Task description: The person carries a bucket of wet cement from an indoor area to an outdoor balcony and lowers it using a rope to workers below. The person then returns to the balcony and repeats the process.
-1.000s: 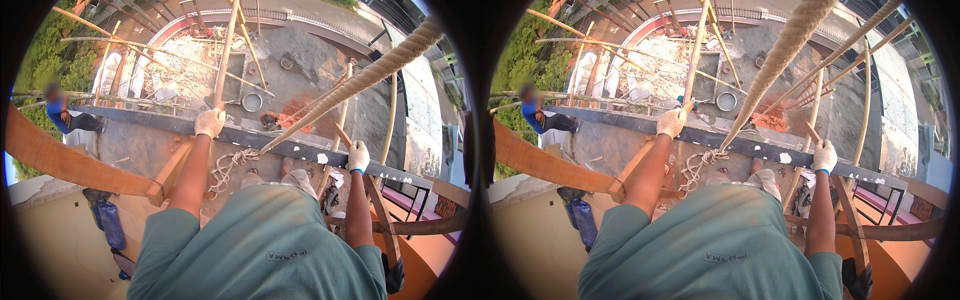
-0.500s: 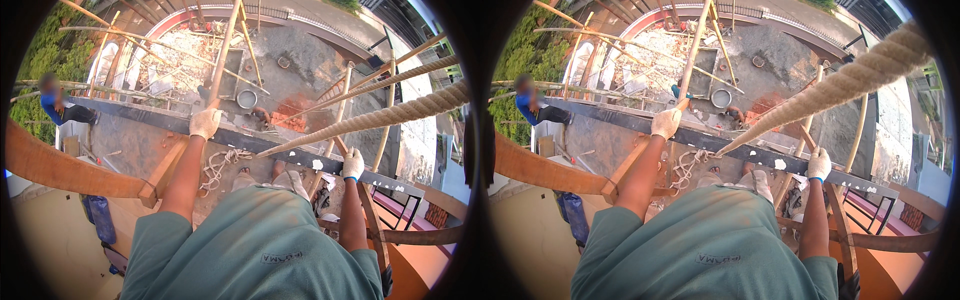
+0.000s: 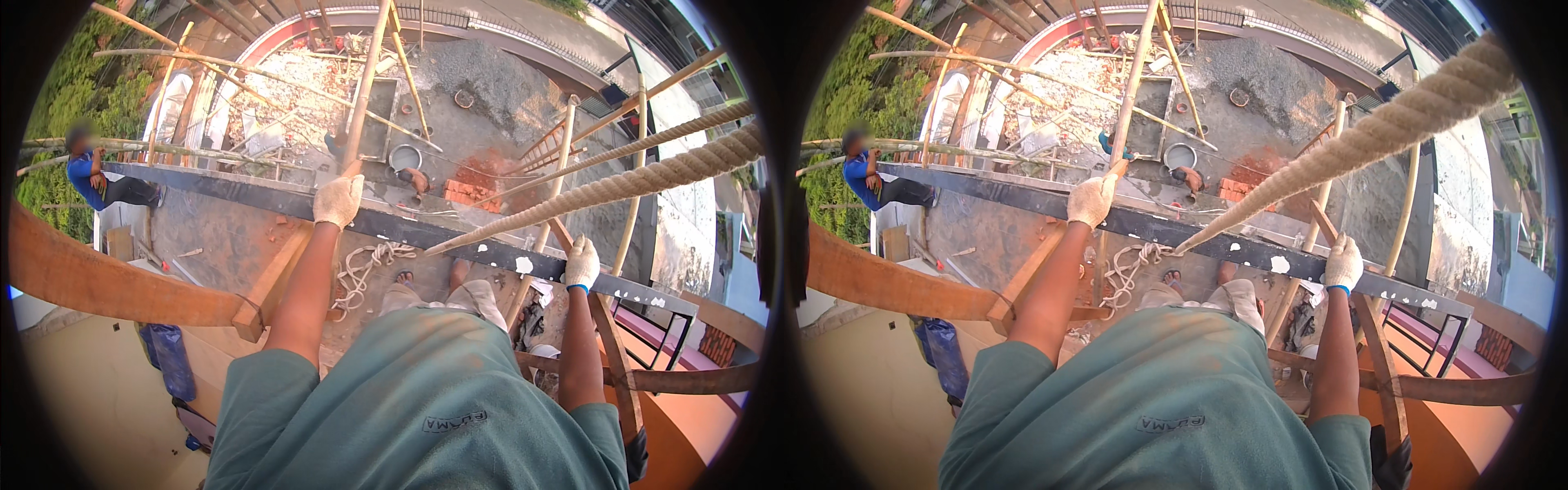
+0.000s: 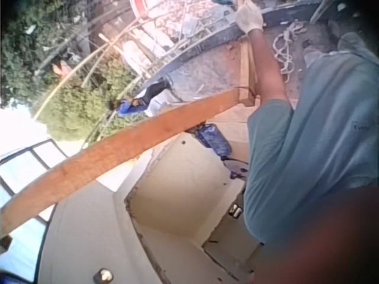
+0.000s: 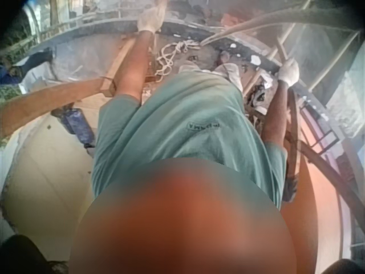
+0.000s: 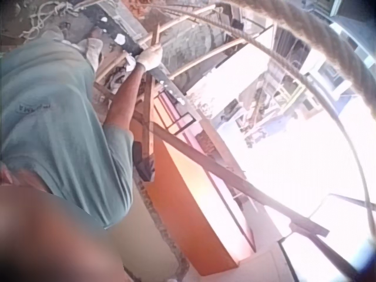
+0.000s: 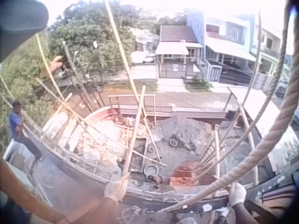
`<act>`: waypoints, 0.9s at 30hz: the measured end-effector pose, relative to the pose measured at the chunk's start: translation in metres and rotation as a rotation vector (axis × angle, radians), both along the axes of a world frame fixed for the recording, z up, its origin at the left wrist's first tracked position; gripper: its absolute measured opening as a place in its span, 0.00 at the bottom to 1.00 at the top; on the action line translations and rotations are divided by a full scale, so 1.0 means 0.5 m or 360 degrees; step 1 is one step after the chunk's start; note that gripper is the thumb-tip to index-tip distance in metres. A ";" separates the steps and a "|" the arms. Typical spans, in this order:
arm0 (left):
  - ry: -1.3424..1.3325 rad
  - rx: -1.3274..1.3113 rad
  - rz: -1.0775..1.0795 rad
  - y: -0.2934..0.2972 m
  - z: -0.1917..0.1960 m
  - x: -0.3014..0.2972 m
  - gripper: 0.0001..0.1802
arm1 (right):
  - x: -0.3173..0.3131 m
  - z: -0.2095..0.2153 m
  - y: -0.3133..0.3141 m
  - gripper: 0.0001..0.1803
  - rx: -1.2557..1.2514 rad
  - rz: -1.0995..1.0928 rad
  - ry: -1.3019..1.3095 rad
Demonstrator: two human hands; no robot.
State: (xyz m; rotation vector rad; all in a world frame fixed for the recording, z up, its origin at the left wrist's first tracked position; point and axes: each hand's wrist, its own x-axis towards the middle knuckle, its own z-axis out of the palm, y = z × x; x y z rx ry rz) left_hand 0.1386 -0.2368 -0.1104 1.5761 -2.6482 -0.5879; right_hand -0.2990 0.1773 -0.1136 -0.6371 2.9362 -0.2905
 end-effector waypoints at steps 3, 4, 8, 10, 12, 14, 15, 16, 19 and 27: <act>0.0045 -0.0009 -0.0056 -0.004 -0.004 0.002 0.21 | 0.007 0.014 -0.009 0.26 -0.0003 -0.0014 -0.0014; 0.0061 -0.0022 -0.0023 -0.002 0.001 -0.001 0.21 | 0.008 0.018 -0.011 0.26 -0.0007 -0.0020 -0.0015; 0.0023 0.0000 0.0036 0.005 0.015 -0.009 0.29 | 0.008 0.015 -0.009 0.25 -0.0012 -0.0030 -0.0037; 0.0004 0.0018 0.0025 0.001 0.016 -0.009 0.31 | 0.008 0.018 -0.011 0.25 -0.0007 -0.0050 -0.0060; 0.0031 0.0015 0.0020 0.003 0.019 -0.009 0.29 | 0.007 0.014 -0.008 0.25 0.0006 -0.0038 -0.0039; 0.0040 0.0019 0.0015 0.003 0.023 -0.010 0.27 | 0.004 0.011 -0.006 0.25 0.0041 -0.0029 -0.0040; 0.0043 0.0023 0.0012 0.004 0.023 -0.010 0.26 | 0.005 0.013 -0.007 0.24 0.0034 -0.0035 -0.0048; 0.0042 0.0025 0.0021 0.006 0.024 -0.010 0.24 | 0.006 0.015 -0.009 0.24 0.0027 -0.0041 -0.0057; 0.0048 0.0027 0.0053 0.007 0.021 -0.009 0.19 | 0.007 0.013 -0.009 0.24 -0.0003 -0.0046 -0.0065; -0.0010 -0.0009 0.0036 0.004 0.015 -0.012 0.18 | -0.003 0.004 -0.006 0.24 0.0063 -0.0027 -0.0082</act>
